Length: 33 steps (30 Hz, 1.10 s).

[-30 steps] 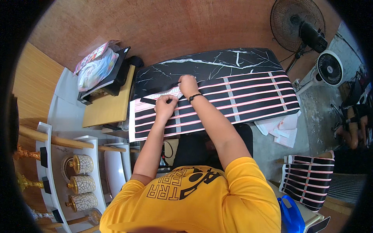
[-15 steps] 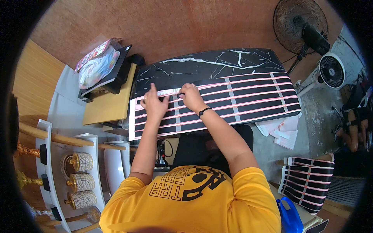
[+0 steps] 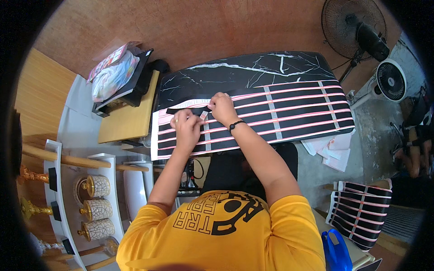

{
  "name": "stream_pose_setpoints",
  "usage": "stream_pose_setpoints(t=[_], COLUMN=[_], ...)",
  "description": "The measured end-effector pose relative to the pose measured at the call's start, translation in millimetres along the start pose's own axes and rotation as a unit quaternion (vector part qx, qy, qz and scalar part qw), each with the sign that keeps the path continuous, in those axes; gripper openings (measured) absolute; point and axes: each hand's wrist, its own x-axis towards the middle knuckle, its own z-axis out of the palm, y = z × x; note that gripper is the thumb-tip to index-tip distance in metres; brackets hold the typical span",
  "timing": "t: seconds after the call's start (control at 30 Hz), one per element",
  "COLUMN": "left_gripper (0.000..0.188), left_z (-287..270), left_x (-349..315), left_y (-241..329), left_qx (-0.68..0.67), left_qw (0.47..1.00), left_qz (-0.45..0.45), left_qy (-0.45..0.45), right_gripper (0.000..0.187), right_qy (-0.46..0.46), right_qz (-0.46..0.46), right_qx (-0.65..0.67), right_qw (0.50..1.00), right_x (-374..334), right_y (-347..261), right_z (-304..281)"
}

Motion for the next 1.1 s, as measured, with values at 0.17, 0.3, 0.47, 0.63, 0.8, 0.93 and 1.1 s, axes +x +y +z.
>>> stream_pose_setpoints(t=[0.17, 0.3, 0.47, 0.63, 0.8, 0.93, 1.1], left_gripper=[0.01, 0.013, 0.014, 0.017, 0.017, 0.017, 0.018], left_z=[-20, -16, -16, -36, -62, -57, -56], left_x=[-32, -26, -24, -45, -58, -56, -53], left_y=[17, 14, 14, 35, 38, 31, 27], left_qx=[-0.03, -0.034, -0.068, -0.073, -0.075, -0.082, -0.109], left_qw=[0.999, 0.991, 0.984, 0.995, 0.991, 0.982, 0.978], left_qz=[-0.04, -0.128, -0.162, -0.067, -0.111, -0.17, -0.175], left_qy=[0.003, 0.022, 0.025, 0.0, -0.001, 0.008, 0.03], right_gripper=[0.012, 0.013, 0.013, 0.014, 0.017, 0.016, 0.015], right_qy=[-0.001, 0.011, -0.04, -0.014, -0.017, 0.002, -0.096], right_qz=[0.027, -0.017, -0.09, -0.046, -0.002, -0.066, -0.082], right_qx=[0.036, 0.199, -0.015, -0.062, -0.018, 0.1, -0.061], right_qw=[0.999, 0.98, 0.995, 0.997, 1.0, 0.993, 0.99], right_x=[4, -4, -23, -24, -16, -19, -44], right_y=[-1, -5, -10, -8, -2, -7, -16], right_z=[-6, -24, -32, -18, -21, -39, -45])
